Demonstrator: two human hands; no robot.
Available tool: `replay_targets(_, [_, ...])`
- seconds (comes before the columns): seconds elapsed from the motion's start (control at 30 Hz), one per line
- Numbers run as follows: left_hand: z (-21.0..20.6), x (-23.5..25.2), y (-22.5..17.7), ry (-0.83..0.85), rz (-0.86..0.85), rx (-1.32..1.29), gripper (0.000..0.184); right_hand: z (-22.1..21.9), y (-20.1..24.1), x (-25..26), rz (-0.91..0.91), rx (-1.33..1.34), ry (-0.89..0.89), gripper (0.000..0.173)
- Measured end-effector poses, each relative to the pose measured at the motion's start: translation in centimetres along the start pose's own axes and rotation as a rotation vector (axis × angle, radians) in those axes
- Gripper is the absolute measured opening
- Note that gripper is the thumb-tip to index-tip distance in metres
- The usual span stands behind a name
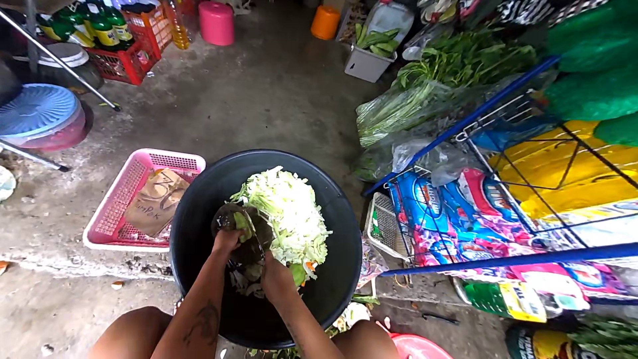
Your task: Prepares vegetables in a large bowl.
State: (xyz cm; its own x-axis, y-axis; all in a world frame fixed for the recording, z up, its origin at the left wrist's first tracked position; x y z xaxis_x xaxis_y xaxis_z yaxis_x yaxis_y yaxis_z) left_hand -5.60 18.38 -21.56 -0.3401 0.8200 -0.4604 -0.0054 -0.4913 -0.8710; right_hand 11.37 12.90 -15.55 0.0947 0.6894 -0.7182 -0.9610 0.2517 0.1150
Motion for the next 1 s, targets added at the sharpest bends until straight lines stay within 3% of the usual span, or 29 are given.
replay_targets(0.17, [0.0, 0.1, 0.0, 0.016, -0.003, -0.005, 0.056, -0.4, 0.1, 0.0, -0.016, -0.021, 0.013, 0.049])
replay_targets(0.5, [0.1, 0.0, 0.2, 0.037, -0.002, -0.057, 0.053, -2.1, 1.6, 4.9, 0.053, 0.102, 0.031, 0.046])
replay_targets(0.83, [0.4, 0.0, 0.8, 0.016, -0.006, -0.099, 0.061, -0.4, 0.8, 0.3, 0.035, 0.044, 0.012, 0.043])
replay_targets(1.0, [0.5, 0.0, 0.5, 0.012, -0.006, -0.11, 0.061, -0.8, 1.2, 0.7, 0.021, 0.057, 0.033, 0.045])
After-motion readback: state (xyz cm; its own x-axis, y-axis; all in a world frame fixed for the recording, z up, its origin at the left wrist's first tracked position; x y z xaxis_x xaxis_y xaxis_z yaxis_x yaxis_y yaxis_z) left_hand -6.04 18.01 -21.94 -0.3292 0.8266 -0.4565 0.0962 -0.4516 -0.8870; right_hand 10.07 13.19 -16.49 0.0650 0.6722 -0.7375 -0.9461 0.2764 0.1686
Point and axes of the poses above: each hand's wrist, its own x-axis towards the middle knuckle, its own z-axis out of the back of the hand, y = z × x, the point moved 4 cm from there along x, towards the middle knuckle, and after that the axes turned 15 degrees about -z, right-handed, at the moved point
